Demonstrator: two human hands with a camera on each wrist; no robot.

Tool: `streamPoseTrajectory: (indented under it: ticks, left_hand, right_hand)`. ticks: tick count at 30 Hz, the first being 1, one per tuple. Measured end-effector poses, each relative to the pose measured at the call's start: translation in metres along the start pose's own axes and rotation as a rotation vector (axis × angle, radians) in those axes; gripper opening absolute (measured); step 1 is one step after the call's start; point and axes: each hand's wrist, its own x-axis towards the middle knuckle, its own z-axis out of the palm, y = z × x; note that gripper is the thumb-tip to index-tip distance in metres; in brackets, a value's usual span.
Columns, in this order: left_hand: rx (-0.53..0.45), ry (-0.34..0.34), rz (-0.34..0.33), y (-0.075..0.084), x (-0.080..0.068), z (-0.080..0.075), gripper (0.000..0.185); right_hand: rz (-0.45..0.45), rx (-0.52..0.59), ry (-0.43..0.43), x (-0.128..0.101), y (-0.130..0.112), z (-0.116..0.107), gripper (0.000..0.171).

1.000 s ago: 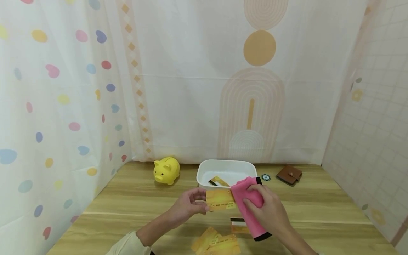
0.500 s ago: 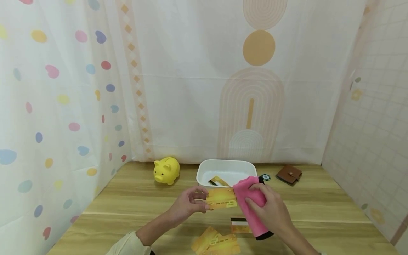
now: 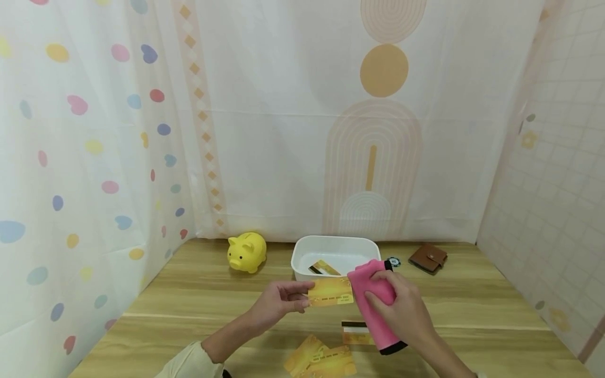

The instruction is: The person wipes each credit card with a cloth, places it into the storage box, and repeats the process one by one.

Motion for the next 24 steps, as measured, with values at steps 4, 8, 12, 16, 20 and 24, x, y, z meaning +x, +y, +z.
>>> streamPoseTrajectory:
  ticks: [4,8,12,16,20,24]
  left_hand:
    - [0.028,0.001,0.035,0.000,0.000,0.000,0.040]
    - [0.077,0.071,0.059,-0.002,0.002,0.002,0.033]
    - [0.169,0.164,0.076,-0.001,0.004,0.007,0.020]
    - [0.296,0.259,0.089,0.014,-0.001,0.016,0.014]
    - [0.248,0.258,0.062,0.007,0.000,0.014,0.018]
    - [0.135,0.224,0.026,-0.006,0.005,0.009,0.022]
  right_hand:
    - [0.015,0.008,-0.010,0.000,-0.001,0.000,0.028]
    - [0.011,0.020,-0.020,0.000,-0.002,0.001,0.028]
    - [-0.001,0.030,-0.023,-0.002,-0.003,0.003,0.030]
    - [0.007,0.042,-0.031,-0.004,-0.003,0.004,0.030]
    - [0.013,0.046,-0.036,-0.005,-0.005,0.005,0.030]
    - [0.022,0.048,-0.033,-0.005,-0.006,0.004,0.030]
